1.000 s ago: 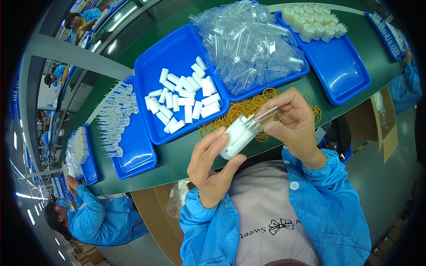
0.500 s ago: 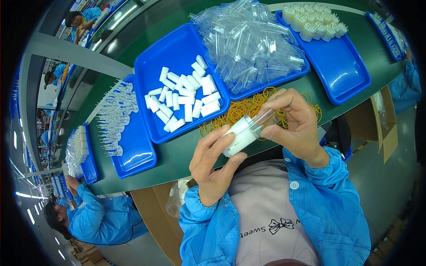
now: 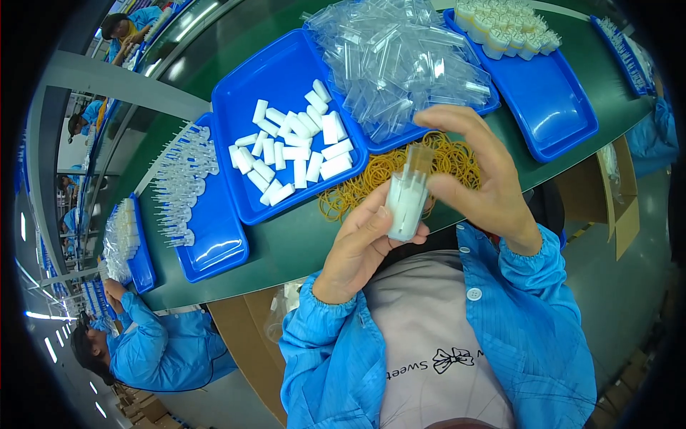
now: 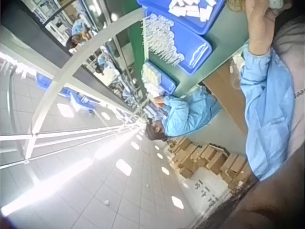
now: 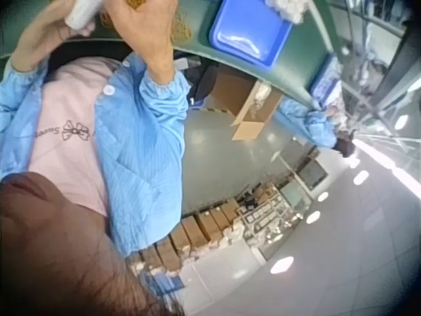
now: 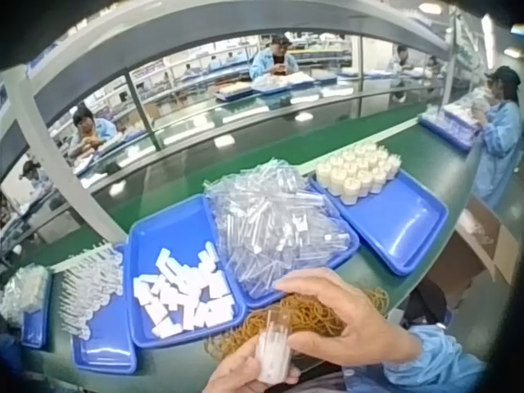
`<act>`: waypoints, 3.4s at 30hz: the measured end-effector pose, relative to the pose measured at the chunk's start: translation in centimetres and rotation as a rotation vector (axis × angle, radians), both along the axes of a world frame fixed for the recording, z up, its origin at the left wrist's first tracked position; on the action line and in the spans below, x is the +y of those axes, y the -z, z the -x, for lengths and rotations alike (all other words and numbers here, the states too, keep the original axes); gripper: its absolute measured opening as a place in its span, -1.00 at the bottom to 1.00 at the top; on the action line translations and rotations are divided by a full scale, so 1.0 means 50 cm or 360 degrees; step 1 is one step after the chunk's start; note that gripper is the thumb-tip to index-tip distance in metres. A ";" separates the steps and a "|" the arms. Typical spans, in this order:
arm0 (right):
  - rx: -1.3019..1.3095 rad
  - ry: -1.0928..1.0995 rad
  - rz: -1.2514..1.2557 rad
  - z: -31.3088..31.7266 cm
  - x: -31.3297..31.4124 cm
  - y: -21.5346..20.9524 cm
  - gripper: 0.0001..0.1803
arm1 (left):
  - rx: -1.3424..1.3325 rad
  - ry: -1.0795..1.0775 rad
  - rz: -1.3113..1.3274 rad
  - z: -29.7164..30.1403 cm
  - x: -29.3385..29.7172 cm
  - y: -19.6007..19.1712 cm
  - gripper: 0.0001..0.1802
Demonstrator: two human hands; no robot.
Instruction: The person assembles small plastic parts by hand, securing them with rubber bands.
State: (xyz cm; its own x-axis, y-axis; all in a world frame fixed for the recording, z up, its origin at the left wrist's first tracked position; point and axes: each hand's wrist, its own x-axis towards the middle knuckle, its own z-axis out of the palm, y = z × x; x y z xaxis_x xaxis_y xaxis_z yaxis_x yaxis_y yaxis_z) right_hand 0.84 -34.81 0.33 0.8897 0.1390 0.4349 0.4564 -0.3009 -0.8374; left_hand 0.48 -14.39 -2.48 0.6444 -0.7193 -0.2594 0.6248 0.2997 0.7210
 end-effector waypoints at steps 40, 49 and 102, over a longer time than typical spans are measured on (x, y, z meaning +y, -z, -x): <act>-0.0354 -0.0484 0.0414 0.022 0.025 0.025 -0.25 | 0.0531 -0.0322 0.0382 0.036 0.008 0.063 -0.31; -0.0333 -0.0310 0.0751 0.029 0.011 0.017 -0.32 | 0.0374 -0.0289 0.0214 0.039 -0.011 0.046 -0.16; 0.0681 0.1909 0.0340 0.116 -0.541 0.211 -0.36 | -0.0489 -0.0707 -0.0328 0.087 0.026 0.033 -0.76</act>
State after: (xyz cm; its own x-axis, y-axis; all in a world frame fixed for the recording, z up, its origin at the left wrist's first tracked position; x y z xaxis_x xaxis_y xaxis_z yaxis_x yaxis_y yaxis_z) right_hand -4.96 -61.84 -10.24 0.5688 -0.8079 0.1541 -0.4816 -0.4790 -0.7339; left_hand -3.87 -13.10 -4.12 0.9410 -0.3169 -0.1186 0.2238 0.3199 0.9206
